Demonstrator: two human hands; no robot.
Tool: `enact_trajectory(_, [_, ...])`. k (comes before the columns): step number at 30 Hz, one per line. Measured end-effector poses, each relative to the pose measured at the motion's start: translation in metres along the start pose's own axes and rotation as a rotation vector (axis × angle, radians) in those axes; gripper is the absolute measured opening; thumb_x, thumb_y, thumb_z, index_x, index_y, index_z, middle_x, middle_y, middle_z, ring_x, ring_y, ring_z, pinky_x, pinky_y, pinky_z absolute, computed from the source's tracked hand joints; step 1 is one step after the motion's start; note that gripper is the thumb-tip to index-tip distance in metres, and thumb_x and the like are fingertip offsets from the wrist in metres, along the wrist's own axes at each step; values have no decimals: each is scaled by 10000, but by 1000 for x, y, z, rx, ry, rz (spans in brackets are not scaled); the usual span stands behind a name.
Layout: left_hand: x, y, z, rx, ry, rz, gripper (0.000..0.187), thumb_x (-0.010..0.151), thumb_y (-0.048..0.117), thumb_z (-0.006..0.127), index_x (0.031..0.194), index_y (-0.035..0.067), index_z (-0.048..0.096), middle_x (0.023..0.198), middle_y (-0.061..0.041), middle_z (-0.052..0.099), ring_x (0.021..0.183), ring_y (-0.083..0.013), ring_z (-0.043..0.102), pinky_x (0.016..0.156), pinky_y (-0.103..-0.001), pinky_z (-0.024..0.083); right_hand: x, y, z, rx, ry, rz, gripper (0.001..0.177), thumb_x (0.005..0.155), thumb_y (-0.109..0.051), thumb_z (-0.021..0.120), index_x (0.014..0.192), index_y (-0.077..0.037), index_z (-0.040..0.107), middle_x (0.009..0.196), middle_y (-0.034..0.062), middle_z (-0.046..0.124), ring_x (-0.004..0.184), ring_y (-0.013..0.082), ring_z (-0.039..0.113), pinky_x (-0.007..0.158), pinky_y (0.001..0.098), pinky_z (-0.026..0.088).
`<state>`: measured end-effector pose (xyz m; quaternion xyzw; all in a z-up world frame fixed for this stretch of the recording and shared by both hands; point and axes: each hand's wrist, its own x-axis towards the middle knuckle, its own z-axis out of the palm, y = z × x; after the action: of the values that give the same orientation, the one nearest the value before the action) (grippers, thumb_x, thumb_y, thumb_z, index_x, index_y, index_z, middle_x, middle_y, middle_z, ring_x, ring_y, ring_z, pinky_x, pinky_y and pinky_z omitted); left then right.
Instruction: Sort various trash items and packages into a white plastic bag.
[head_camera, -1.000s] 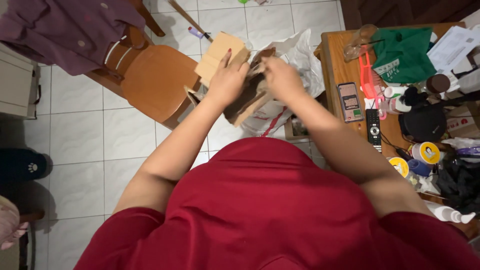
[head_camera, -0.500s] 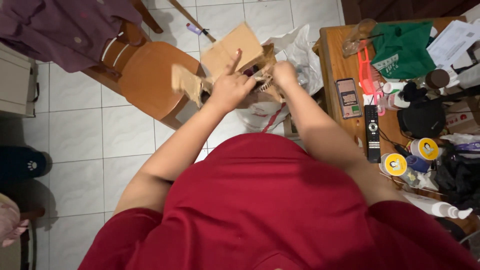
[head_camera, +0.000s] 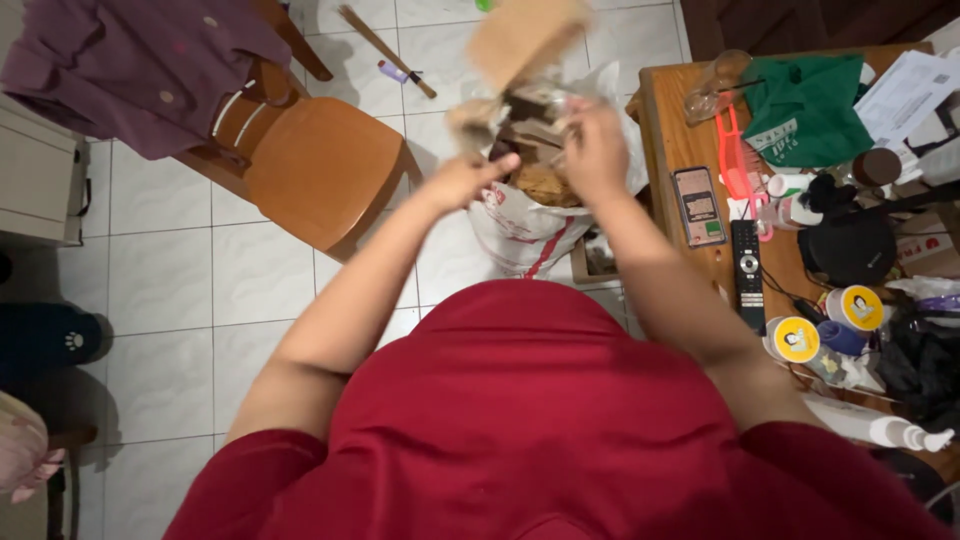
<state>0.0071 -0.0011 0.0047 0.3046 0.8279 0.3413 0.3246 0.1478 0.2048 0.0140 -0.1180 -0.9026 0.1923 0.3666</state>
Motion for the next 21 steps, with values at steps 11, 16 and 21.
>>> enact_trajectory(11, [75, -94, 110, -924, 276, 344, 394, 1051, 345, 536, 1275, 25, 591, 1158, -77, 674, 966, -126, 648, 751, -273, 556, -9, -64, -12, 122, -248, -162, 555, 705, -331, 932, 986, 30, 617, 1070, 194, 683, 967, 391, 670, 857, 480, 522])
enact_trajectory(16, [36, -52, 89, -916, 124, 140, 395, 1079, 247, 450, 791, 35, 617, 642, -71, 596, 546, -157, 535, 505, -308, 412, 3, -50, -2, 111, -289, 105, 402, 778, -104, 784, 1165, -33, 700, 1112, 190, 666, 1008, 394, 659, 854, 436, 537])
enact_trajectory(21, [51, -80, 112, -710, 136, 176, 367, 1027, 190, 438, 755, 39, 634, 648, -61, 629, 578, -161, 556, 537, -309, 434, -1, 31, 38, 58, -327, 134, 137, 840, -68, 724, 974, -74, 752, 1033, 146, 691, 977, 353, 676, 877, 417, 553])
